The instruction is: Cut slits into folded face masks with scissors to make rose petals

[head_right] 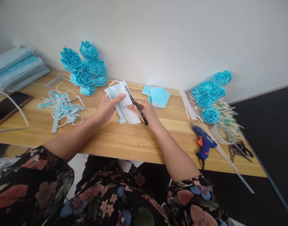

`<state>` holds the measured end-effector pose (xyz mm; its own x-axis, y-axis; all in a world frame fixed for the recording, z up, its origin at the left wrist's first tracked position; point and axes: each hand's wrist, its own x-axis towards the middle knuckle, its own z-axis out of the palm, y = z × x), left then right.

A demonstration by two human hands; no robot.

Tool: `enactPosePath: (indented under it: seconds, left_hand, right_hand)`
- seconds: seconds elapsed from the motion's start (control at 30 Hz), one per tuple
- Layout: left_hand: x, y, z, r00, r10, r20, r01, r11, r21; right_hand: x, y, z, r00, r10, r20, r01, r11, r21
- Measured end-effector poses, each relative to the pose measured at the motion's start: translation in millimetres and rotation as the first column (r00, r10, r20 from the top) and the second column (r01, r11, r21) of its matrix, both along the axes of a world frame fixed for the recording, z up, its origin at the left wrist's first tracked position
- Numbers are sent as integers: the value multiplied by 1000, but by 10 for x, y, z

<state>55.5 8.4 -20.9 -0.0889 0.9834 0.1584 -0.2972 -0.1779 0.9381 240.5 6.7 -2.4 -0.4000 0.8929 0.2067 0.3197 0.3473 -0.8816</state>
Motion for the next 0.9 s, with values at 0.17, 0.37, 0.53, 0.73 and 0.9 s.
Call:
enactPosePath:
  seconds: [0.17, 0.37, 0.53, 0.73, 0.9]
  left_hand:
    - [-3, -4, 1, 1000, -8, 1, 8, 1000, 5]
    - [-7, 3, -7, 1000, 9, 9, -9, 1000, 11]
    - [-20, 21, -14, 1000, 10, 11, -10, 1000, -2]
    - [-29, 30, -20, 1000, 1, 16, -1, 1000, 0]
    - [-17, -2, 8, 1000, -25, -17, 25, 1000, 3]
  right_hand:
    - [-9, -14, 28, 1000, -1, 0, 1, 1000, 3]
    - [-3, -21, 11, 1000, -4, -10, 4, 1000, -31]
    - [4, -19, -19, 1000, 9, -30, -11, 998, -64]
    - [11, -34, 6, 999, 39, -37, -42, 995, -89]
    - [-5, -49, 30, 998, 33, -62, -38, 996, -87]
